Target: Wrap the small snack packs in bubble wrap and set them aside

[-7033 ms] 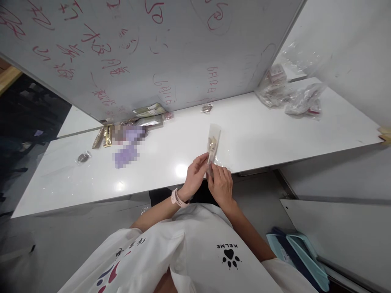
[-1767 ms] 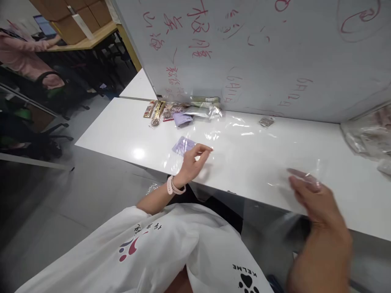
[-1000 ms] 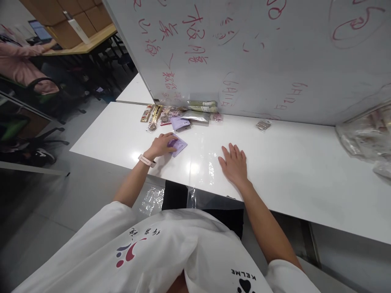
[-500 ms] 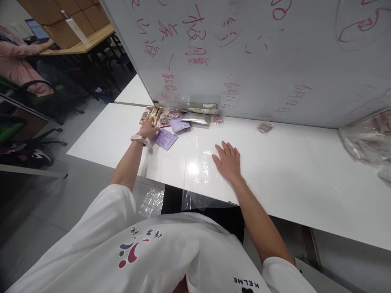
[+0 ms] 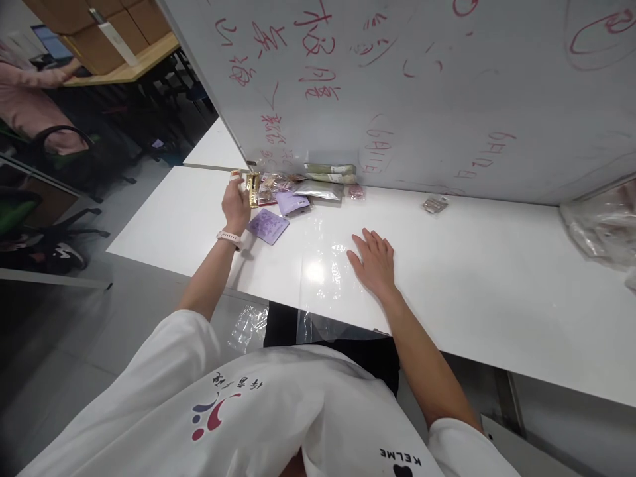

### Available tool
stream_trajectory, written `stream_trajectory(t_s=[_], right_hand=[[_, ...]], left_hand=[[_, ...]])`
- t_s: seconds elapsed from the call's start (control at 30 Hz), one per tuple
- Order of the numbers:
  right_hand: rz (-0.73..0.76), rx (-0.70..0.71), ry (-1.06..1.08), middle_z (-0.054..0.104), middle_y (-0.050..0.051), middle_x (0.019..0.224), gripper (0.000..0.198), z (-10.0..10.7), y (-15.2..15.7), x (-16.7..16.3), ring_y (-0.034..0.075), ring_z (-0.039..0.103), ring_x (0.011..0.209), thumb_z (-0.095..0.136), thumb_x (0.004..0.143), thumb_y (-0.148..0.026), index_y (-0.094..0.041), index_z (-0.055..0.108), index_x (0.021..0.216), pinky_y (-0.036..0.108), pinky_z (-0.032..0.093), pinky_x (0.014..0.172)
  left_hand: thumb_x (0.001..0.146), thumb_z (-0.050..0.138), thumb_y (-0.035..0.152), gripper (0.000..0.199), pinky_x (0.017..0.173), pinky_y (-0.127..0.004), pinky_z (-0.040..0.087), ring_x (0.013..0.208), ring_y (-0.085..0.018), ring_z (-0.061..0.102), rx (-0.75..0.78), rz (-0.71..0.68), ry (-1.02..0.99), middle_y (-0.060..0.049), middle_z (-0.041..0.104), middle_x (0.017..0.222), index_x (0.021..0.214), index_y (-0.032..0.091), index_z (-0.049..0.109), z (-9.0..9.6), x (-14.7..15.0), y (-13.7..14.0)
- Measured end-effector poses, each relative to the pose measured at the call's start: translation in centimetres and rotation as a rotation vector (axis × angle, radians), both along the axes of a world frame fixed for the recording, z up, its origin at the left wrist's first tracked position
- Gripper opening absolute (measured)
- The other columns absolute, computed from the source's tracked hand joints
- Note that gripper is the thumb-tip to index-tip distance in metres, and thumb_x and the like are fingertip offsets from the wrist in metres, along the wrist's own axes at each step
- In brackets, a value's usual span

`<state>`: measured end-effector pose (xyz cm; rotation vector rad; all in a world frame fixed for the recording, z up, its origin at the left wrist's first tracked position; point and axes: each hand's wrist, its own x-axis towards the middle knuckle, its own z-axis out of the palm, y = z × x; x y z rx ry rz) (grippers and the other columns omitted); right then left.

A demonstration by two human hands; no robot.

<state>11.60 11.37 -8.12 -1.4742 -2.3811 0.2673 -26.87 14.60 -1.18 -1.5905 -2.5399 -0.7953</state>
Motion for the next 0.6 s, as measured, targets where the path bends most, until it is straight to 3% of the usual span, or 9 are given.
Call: stream_trajectory(t_s=[0.17, 0.37, 0.5, 0.6], right_hand=[[-0.005, 0.0, 0.027, 0.038, 0.006, 0.158, 0.053, -0.1, 0.1, 0.0, 0.026, 0.029, 0.148, 0.028, 0.102, -0.05, -0.024, 0.051, 0.142, 0.052, 0.024, 0.119], [-0.006, 0.009, 0.026, 0.039, 0.007, 0.158, 0.052, -0.2, 0.2, -0.1, 0.026, 0.03, 0.148, 0.03, 0.103, -0.049, -0.023, 0.052, 0.142, 0.051, 0.024, 0.119], [-0.003, 0.008, 0.04, 0.038, 0.008, 0.158, 0.052, -0.3, 0.2, -0.1, 0.027, 0.029, 0.148, 0.031, 0.102, -0.048, -0.023, 0.051, 0.143, 0.052, 0.024, 0.119], [0.002, -0.007, 0.071, 0.039, 0.008, 0.158, 0.049, -0.3, 0.3, -0.2, 0.027, 0.029, 0.148, 0.034, 0.102, -0.046, -0.023, 0.053, 0.141, 0.053, 0.023, 0.119]], left_hand=[[0.087, 0.063, 0.039, 0.054, 0.097, -0.048, 0.047, 0.124, -0.038, 0.054, -0.312, -0.162, 0.075, -0.019, 0.049, 0.142, 0.137, 0.021, 0.051, 0.4, 2.1, 3.8], [0.085, 0.061, 0.014, 0.043, 0.091, -0.051, 0.047, 0.112, -0.037, 0.061, -0.45, -0.208, 0.192, -0.019, 0.063, 0.12, 0.127, 0.015, 0.054, 0.9, 2.0, 4.7], [0.09, 0.057, 0.01, 0.031, 0.09, -0.051, 0.047, 0.104, -0.033, 0.063, -0.333, -0.162, 0.197, -0.018, 0.067, 0.107, 0.121, 0.011, 0.055, 3.3, 2.7, 2.7], [0.091, 0.053, 0.01, 0.036, 0.084, -0.043, 0.05, 0.093, -0.025, 0.065, -0.017, -0.292, 0.182, -0.012, 0.07, 0.106, 0.126, 0.016, 0.054, 4.5, 6.3, -0.9]])
